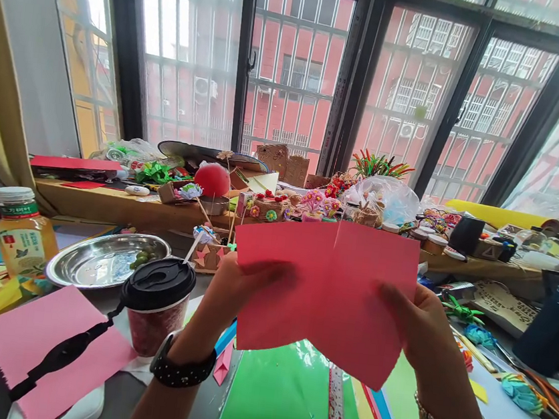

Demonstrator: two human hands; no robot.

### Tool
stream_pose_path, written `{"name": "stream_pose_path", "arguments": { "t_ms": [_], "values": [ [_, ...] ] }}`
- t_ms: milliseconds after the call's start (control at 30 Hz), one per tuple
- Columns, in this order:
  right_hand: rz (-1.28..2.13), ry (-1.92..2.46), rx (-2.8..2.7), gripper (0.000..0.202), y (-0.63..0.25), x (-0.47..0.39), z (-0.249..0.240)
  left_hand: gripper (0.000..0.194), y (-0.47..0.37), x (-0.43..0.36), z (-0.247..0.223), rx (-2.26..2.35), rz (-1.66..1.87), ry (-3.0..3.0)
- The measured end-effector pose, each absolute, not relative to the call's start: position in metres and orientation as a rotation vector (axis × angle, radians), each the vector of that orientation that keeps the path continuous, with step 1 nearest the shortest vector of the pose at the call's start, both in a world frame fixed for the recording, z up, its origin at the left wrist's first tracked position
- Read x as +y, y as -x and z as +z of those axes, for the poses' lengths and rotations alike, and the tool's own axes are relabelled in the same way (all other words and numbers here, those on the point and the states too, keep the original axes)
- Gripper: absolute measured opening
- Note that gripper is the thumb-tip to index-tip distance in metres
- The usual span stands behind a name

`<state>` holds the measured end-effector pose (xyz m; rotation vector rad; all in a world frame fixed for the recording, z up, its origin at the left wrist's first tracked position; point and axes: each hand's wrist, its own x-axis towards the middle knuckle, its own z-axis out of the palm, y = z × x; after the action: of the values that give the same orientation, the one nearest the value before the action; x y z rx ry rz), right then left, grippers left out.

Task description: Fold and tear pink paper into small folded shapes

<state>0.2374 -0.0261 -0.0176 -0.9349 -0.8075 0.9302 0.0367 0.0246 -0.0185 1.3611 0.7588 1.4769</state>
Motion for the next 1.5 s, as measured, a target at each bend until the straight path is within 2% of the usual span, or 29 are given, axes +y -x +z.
{"name": "stream_pose_path", "arguments": {
  "t_ms": [233,600,867,1200,1500],
  "values": [
    [0.928,1.085,-0.781,0.017,-0.239,-0.030,-0.016,0.015,-0.038,0.018,-0.015,0.898,1.508,-1.418],
    [1.103,1.016,-0.746,0.015,-0.241,-0.027,-0.017,0.006,-0.039,0.011,-0.011,0.960,1.645,-1.556],
    [0.993,1.020,-0.791,0.022,-0.239,-0.030,-0.015,0.009,-0.035,0.009,-0.010,0.834,1.385,-1.363],
    [1.035,1.022,-0.740,0.015,-0.235,-0.033,-0.014,0.007,-0.040,0.005,-0.007,0.958,1.624,-1.580],
    [1.074,0.985,-0.687,0.016,-0.232,-0.032,-0.013,0.008,-0.037,0.006,-0.008,0.993,1.675,-1.661]
  ]
}}
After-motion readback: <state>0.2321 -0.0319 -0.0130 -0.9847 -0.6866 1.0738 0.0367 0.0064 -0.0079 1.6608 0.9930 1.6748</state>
